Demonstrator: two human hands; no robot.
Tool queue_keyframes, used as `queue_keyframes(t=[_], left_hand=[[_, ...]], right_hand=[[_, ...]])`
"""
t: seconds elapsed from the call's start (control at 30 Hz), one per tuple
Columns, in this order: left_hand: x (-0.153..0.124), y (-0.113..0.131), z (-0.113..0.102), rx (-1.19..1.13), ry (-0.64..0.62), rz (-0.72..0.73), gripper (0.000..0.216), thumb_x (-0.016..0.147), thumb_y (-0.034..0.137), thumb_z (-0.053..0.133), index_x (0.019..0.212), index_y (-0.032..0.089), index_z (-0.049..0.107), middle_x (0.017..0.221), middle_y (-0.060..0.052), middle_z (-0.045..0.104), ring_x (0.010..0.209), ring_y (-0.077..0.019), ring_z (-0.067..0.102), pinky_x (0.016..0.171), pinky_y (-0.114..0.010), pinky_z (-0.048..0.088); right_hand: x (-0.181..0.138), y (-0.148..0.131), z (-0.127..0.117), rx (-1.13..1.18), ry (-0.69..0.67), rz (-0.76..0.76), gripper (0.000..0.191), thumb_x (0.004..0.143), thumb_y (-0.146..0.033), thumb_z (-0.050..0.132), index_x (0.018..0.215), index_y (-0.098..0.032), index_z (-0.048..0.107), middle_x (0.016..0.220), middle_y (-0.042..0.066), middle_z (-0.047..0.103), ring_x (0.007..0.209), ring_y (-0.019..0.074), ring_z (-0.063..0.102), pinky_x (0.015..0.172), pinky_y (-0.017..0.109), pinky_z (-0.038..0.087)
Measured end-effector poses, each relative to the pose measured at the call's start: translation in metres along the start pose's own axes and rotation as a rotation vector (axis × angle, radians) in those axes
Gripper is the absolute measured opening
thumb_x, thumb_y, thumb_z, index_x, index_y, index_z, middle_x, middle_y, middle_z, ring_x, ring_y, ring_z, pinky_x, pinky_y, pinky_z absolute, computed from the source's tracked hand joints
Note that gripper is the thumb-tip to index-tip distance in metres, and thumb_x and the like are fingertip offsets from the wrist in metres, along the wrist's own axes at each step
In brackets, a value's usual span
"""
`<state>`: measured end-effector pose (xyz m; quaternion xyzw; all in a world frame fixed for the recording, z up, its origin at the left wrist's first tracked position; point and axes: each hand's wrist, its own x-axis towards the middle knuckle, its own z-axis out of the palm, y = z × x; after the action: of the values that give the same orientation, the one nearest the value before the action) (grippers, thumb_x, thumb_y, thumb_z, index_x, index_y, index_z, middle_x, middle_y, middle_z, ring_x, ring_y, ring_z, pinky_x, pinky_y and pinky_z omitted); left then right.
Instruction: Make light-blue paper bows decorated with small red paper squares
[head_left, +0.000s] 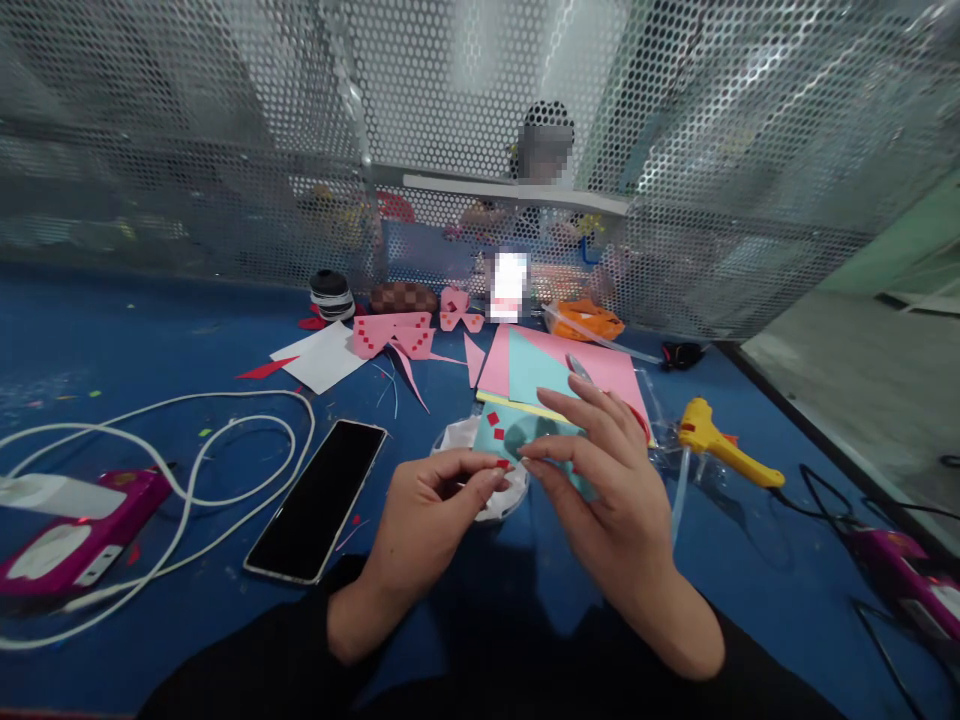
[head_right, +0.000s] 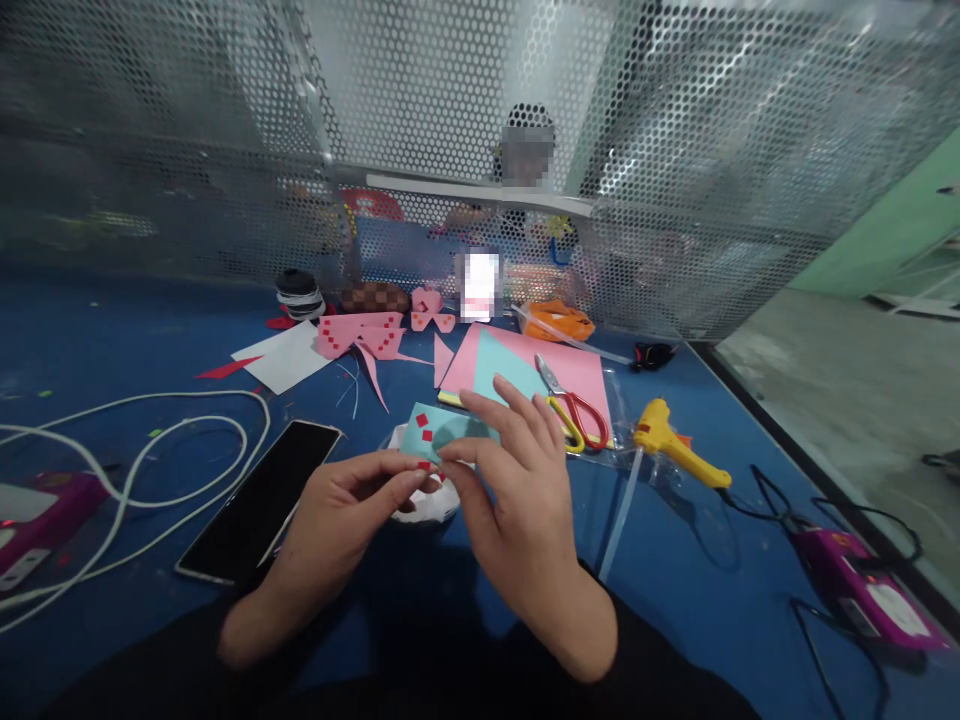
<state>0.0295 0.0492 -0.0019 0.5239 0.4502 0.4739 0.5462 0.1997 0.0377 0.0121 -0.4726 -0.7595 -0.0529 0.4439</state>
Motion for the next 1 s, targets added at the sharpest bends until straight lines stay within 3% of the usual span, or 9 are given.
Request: queue_keyframes(t=[0.17,0.47,0.7,1.0], left_hand=[[-0.0006,-0.0011,-0.0017,0.089,-0.003,0.110,0.011,0.079,0.022,0.069,0.079,0.021,0.080,0.072,0.000,0.077,0.062,-0.0112,0.067,0.056,-0.017,0.052],[-0.0004,0.0009,0.0003,0.139,-0.019,0.127,0.011,0.079,0.022,0.069,0.078,0.021,0.080,0.074,-0.001,0.078,0.065,-0.0115,0.067,0.058,-0.017,0.051],[-0.0005,0.0014,-0.0005,0.131,-0.018,0.124,0.011,0.079,0.021,0.069,0.078,0.022,0.080,0.074,-0.001,0.078,0.064,-0.0118,0.067,0.057,-0.018,0.051],[-0.0016,0.0004,-0.0013,0.152,-0.022,0.120,0.012,0.078,0.021,0.069,0.078,0.022,0.081,0.074,0.000,0.079,0.065,-0.0125,0.069,0.057,-0.018,0.051]], right_hand=[[-0.0019,-0.0019,0.0046,-0.010,-0.070,-0.015,0.007,0.093,-0.019,0.060,0.090,-0.024,0.063,0.134,0.006,0.063,0.141,0.0276,0.041,0.113,0.055,0.030],[-0.0018,-0.0006,0.0054,0.010,-0.147,-0.041,0.011,0.093,-0.013,0.054,0.088,-0.023,0.056,0.129,0.007,0.063,0.143,0.0230,0.038,0.117,0.050,0.024],[-0.0021,-0.0003,0.0051,0.019,-0.137,-0.009,0.007,0.094,-0.019,0.058,0.090,-0.025,0.058,0.127,0.005,0.064,0.141,0.0225,0.040,0.117,0.050,0.024],[-0.0015,-0.0024,0.0028,0.076,-0.159,0.008,0.013,0.093,-0.013,0.055,0.087,-0.025,0.056,0.124,0.003,0.066,0.139,0.0195,0.043,0.119,0.046,0.019]])
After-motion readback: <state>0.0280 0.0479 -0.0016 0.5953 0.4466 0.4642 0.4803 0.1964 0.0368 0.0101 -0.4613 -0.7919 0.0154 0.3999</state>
